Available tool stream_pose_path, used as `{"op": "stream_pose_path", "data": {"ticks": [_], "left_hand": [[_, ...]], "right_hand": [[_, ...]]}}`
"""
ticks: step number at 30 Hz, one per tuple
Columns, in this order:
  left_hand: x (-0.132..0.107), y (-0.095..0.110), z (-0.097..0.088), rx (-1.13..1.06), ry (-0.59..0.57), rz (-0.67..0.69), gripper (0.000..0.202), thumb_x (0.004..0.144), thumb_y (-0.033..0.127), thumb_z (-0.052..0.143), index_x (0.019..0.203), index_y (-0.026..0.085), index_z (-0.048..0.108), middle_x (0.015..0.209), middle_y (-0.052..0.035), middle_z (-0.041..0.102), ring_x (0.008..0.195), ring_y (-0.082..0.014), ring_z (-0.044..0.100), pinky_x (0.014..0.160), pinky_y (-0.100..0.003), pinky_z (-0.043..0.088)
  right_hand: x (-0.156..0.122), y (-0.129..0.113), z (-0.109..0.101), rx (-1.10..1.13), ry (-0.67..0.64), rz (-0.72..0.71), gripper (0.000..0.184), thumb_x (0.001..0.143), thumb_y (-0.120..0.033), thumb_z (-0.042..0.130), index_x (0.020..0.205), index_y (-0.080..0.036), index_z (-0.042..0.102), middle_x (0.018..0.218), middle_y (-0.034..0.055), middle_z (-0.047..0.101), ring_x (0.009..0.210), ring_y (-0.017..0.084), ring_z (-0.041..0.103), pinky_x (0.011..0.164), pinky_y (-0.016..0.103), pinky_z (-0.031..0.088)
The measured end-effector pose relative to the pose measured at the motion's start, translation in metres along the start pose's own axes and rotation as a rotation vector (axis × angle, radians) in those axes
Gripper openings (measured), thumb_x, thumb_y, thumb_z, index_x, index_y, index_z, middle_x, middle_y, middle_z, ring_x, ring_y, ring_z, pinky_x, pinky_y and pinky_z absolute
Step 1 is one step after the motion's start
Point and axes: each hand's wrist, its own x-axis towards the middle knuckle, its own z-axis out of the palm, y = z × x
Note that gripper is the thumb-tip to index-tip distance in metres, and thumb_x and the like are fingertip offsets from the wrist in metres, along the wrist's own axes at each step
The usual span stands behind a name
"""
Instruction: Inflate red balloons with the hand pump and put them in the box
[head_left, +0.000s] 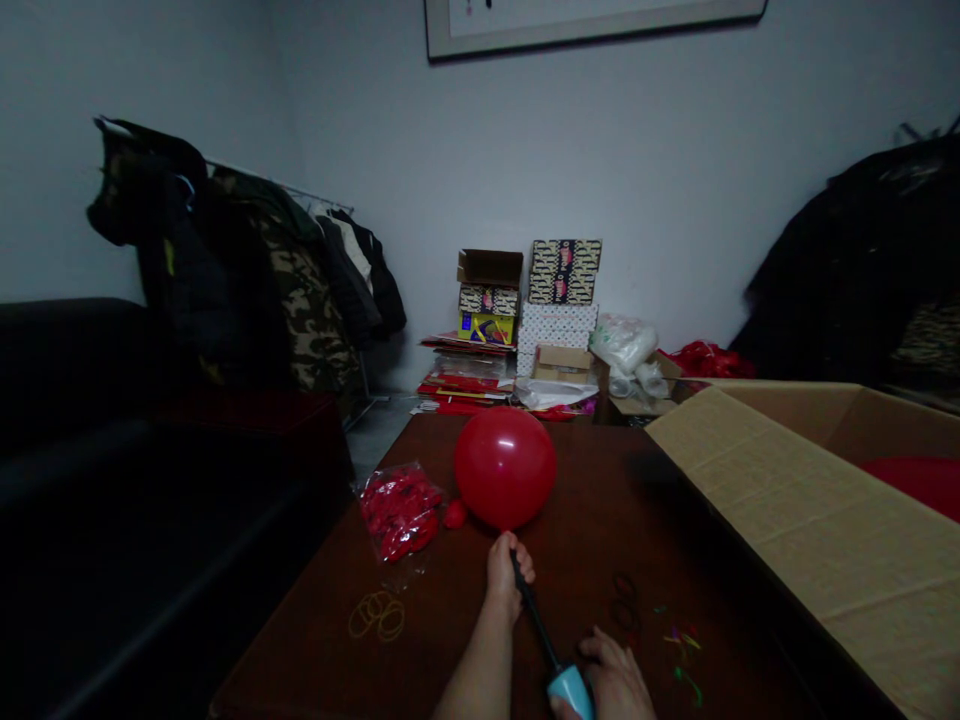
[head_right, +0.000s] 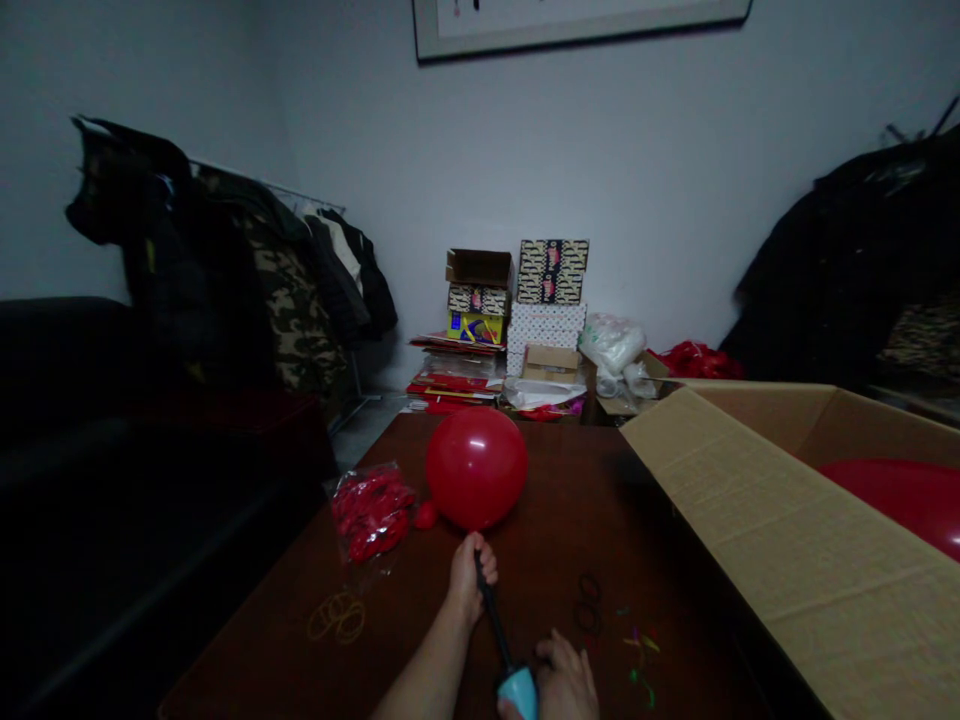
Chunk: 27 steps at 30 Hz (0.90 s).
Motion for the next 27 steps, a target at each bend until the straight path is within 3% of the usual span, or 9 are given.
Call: {"op": "stream_pose_path", "data": {"ticks": [2,5,10,15,22,27], "left_hand": [[0.0,0.0,0.0,0.002,-0.006,-0.006,0.031,0.063,0.04,0.057,0.062,0.022,0.032,0.042,0.0097,0.033,0.032,-0.0041,0.026,0.036,-0.019,0.011],[0.0,0.0,0.0,0.007,-0.006,-0.003,0.03,0.063,0.039,0.057,0.062,0.022,0.033,0.042,0.0095,0.033,0.032,-0.0044,0.026,0.036,-0.019,0.011],[0.002,0.0,0.0,0.034,0.006,-0.026,0.028,0.063,0.037,0.056,0.061,0.022,0.032,0.04,0.0093,0.033,0.031,-0.005,0.026,0.036,-0.019,0.011],[0.002,0.0,0.0,0.043,0.017,-0.024,0.028,0.063,0.037,0.056,0.06,0.022,0.032,0.039,0.0091,0.033,0.031,-0.0052,0.025,0.035,-0.019,0.011],[-0.003,0.0,0.0,0.055,-0.003,-0.02,0.027,0.064,0.039,0.054,0.061,0.022,0.034,0.041,0.0089,0.034,0.031,-0.0047,0.025,0.035,-0.019,0.011],[-0.003,0.001,0.0,0.046,-0.004,-0.005,0.027,0.064,0.039,0.054,0.062,0.022,0.033,0.042,0.0092,0.034,0.031,-0.0043,0.026,0.035,-0.019,0.012]], "right_hand": [[0.008,-0.012,-0.013,0.048,0.01,-0.014,0.05,0.074,-0.051,0.045,0.101,-0.014,0.064,0.123,0.0139,0.054,0.125,0.034,0.036,0.104,0.052,0.023],[0.022,-0.029,-0.022,0.083,0.097,0.02,0.049,0.077,-0.05,0.042,0.105,-0.014,0.062,0.123,0.0133,0.054,0.125,0.031,0.037,0.106,0.049,0.021],[0.041,-0.044,-0.024,0.118,0.198,0.046,0.041,0.077,-0.045,0.044,0.097,-0.015,0.064,0.117,0.011,0.057,0.12,0.028,0.041,0.106,0.045,0.02],[0.035,-0.046,-0.022,0.058,0.186,0.063,0.046,0.079,-0.05,0.04,0.097,-0.015,0.064,0.119,0.0127,0.056,0.121,0.03,0.04,0.105,0.048,0.02],[0.023,-0.039,-0.008,-0.019,0.09,0.053,0.054,0.079,-0.05,0.039,0.108,-0.01,0.06,0.121,0.016,0.055,0.126,0.032,0.034,0.106,0.053,0.017],[0.005,-0.017,0.024,-0.087,0.16,0.034,0.044,0.073,-0.05,0.049,0.093,-0.014,0.067,0.113,0.0132,0.061,0.123,0.034,0.04,0.104,0.055,0.023]]}}
